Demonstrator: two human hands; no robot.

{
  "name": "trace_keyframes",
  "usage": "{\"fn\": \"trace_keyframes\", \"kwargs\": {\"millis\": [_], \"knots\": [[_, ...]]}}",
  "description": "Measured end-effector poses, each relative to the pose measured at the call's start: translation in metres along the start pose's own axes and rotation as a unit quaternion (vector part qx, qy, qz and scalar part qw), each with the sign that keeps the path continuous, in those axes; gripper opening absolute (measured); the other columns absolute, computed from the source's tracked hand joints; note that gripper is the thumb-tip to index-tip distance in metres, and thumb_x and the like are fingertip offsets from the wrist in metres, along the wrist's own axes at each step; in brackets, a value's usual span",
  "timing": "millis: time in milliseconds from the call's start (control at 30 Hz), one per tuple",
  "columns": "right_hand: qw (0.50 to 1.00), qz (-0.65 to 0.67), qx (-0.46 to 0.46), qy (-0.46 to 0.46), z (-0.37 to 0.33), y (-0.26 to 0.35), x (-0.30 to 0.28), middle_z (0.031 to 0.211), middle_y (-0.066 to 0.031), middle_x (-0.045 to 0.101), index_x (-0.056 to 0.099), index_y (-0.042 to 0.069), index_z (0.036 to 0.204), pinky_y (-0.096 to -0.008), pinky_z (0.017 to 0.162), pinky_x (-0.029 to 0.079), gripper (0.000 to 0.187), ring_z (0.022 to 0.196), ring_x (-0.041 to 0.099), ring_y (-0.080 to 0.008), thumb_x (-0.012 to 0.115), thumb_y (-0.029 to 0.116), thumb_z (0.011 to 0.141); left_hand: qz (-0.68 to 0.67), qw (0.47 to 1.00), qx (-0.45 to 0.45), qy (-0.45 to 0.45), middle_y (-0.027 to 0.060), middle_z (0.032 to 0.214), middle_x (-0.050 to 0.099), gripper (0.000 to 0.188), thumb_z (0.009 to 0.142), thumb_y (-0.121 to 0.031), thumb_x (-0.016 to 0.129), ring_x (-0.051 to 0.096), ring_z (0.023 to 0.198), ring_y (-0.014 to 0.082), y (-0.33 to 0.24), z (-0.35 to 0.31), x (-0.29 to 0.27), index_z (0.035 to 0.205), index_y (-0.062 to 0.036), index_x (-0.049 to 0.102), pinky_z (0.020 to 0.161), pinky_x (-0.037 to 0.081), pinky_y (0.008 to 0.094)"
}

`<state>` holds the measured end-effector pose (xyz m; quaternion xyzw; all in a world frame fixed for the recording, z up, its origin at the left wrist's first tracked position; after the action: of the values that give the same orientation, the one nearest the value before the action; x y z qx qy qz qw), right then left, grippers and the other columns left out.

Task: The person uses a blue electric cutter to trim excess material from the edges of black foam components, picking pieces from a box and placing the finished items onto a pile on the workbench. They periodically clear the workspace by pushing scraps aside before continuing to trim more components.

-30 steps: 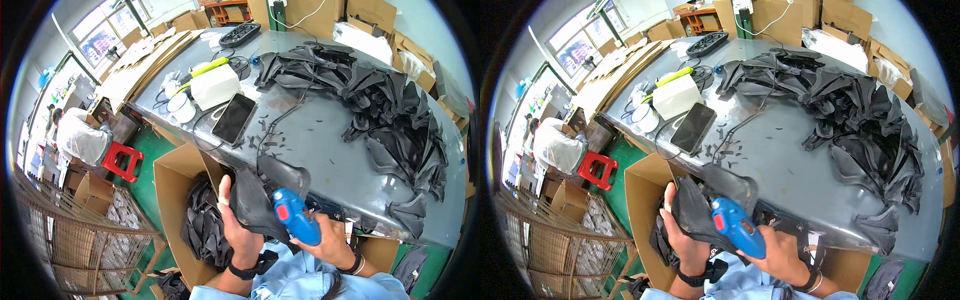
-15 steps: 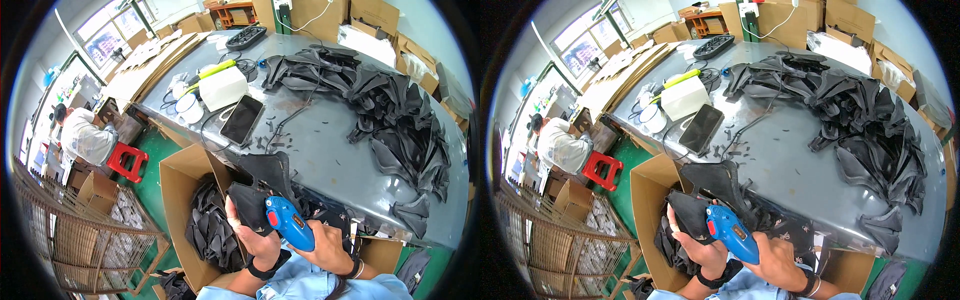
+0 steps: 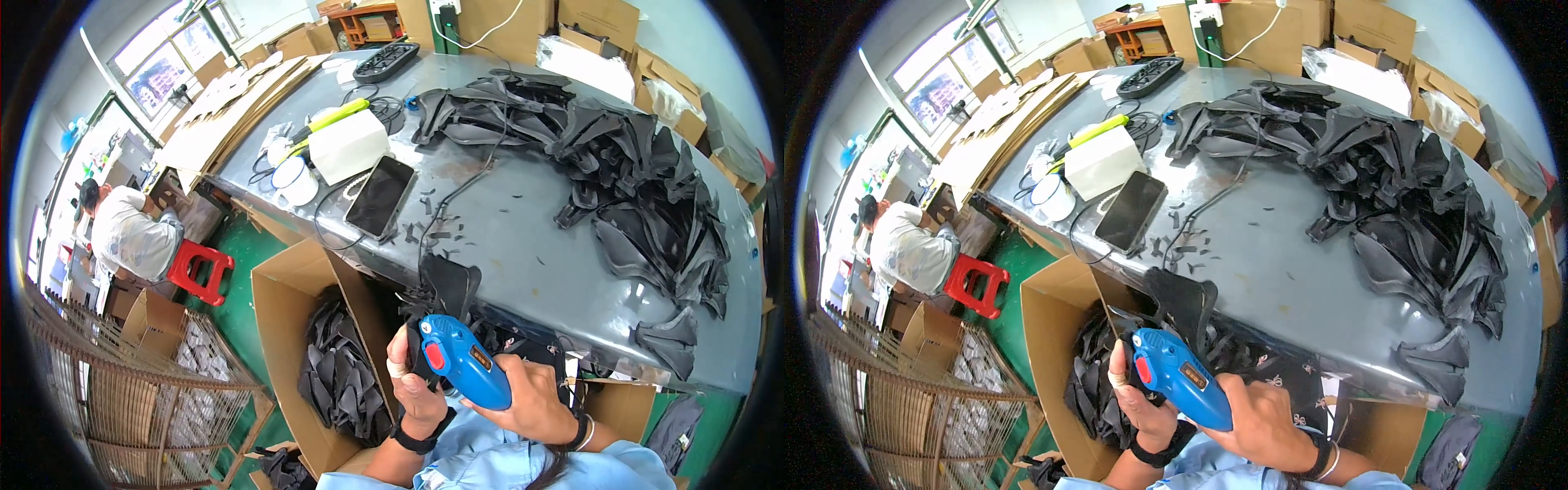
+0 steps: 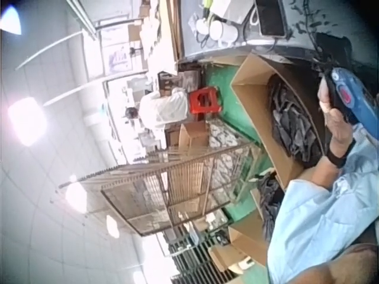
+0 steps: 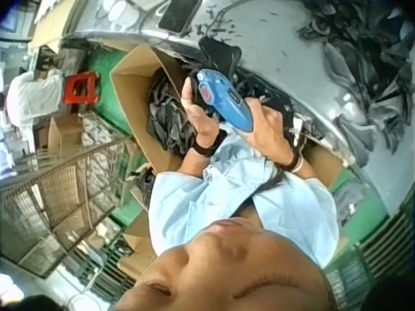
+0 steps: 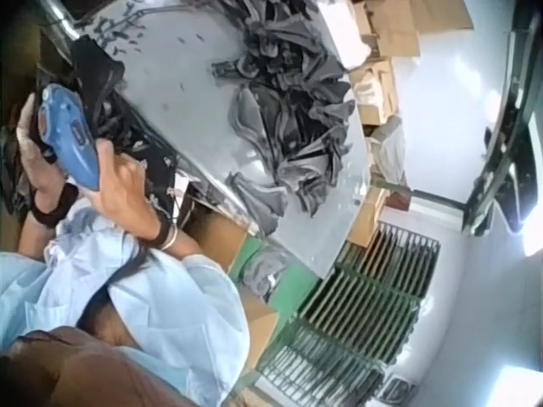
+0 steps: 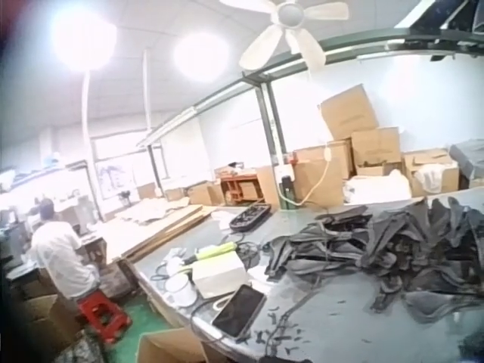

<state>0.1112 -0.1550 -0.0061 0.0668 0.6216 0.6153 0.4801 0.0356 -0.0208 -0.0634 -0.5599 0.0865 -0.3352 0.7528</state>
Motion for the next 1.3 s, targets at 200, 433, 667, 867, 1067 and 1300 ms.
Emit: {"fn": "trace_keyframes", "kwargs": {"millis": [200, 433, 667, 867, 1067, 1300], "knots": [[0.998, -0.037, 0.034, -0.03, 0.033, -0.005, -0.027, 0.077, -0.0181, 0.062, 0.048, 0.0, 0.105, -0.0395, 0.062, 0.051, 0.059, 0.069, 0.065, -0.0351, 0.079, 0.035, 0.069, 0.028, 0.986, -0.157, 0.05, 0.0101, 0.107, 0.059, 0.046, 0.098, -0.036, 0.039, 0.054, 0.099, 0.0161, -0.004, 0.007, -0.003, 0.111, 0.0046, 0.057, 0.092, 0.04, 0.0287], [0.988, 0.107, 0.106, -0.037, 0.056, -0.025, -0.037, 0.089, -0.0087, 0.061, 0.048, 0.0, 0.108, -0.029, 0.075, 0.048, 0.054, 0.081, 0.059, -0.0142, 0.079, 0.017, 0.068, 0.102, 0.979, 0.144, -0.1, 0.015, 0.084, 0.061, 0.037, 0.094, -0.031, 0.048, 0.059, 0.082, 0.0232, -0.036, 0.017, 0.011, 0.08, 0.0021, 0.058, 0.076, 0.048, 0.0328], [0.967, 0.247, 0.06, -0.017, 0.059, -0.015, -0.038, 0.084, -0.0094, 0.062, 0.048, 0.002, 0.107, -0.0301, 0.069, 0.048, 0.048, 0.074, 0.059, -0.0141, 0.075, 0.025, 0.073, -0.246, 0.921, -0.25, 0.169, 0.0123, 0.107, 0.056, 0.066, 0.081, -0.055, 0.059, 0.058, 0.094, 0.0277, -0.002, -0.036, 0.059, 0.118, -0.0012, 0.05, 0.081, 0.048, 0.0386], [0.996, 0.081, 0.033, 0.003, 0.055, -0.002, -0.037, 0.083, -0.0131, 0.061, 0.048, 0.001, 0.1, -0.0324, 0.068, 0.048, 0.056, 0.077, 0.062, -0.0207, 0.082, 0.031, 0.067, -0.257, 0.939, -0.211, 0.091, 0.0112, 0.118, 0.051, 0.053, 0.092, -0.048, 0.048, 0.05, 0.109, 0.0211, -0.017, 0.019, 0.049, 0.121, -0.0026, 0.045, 0.099, 0.037, 0.0387], [0.999, -0.041, -0.007, -0.001, 0.02, 0.0, -0.012, 0.076, -0.0163, 0.062, 0.046, 0.0, 0.098, -0.0393, 0.061, 0.049, 0.064, 0.067, 0.065, -0.0337, 0.083, 0.04, 0.064, -0.312, 0.947, 0.001, -0.079, 0.0175, 0.125, 0.048, 0.055, 0.094, -0.046, 0.043, 0.048, 0.117, 0.0314, -0.038, 0.048, 0.027, 0.128, -0.0018, 0.039, 0.096, 0.047, 0.0373], [0.999, -0.027, -0.033, 0.02, 0.005, 0.009, 0.004, 0.075, -0.0161, 0.062, 0.047, 0.0, 0.098, -0.0393, 0.061, 0.049, 0.062, 0.067, 0.064, -0.0336, 0.082, 0.038, 0.063, -0.233, 0.959, 0.05, -0.152, 0.016, 0.129, 0.047, 0.064, 0.089, -0.057, 0.043, 0.046, 0.12, 0.0323, -0.041, 0.049, 0.02, 0.128, -0.0061, 0.036, 0.098, 0.044, 0.0394]]}}
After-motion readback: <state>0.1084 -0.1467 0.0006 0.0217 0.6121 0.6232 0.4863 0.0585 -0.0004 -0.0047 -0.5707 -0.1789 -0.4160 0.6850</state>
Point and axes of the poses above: each hand's wrist, its own z-axis towards the middle knuckle, its own x-axis out of the palm, y = z × x, the point moved 4 cm from there along z, towards the middle knuckle
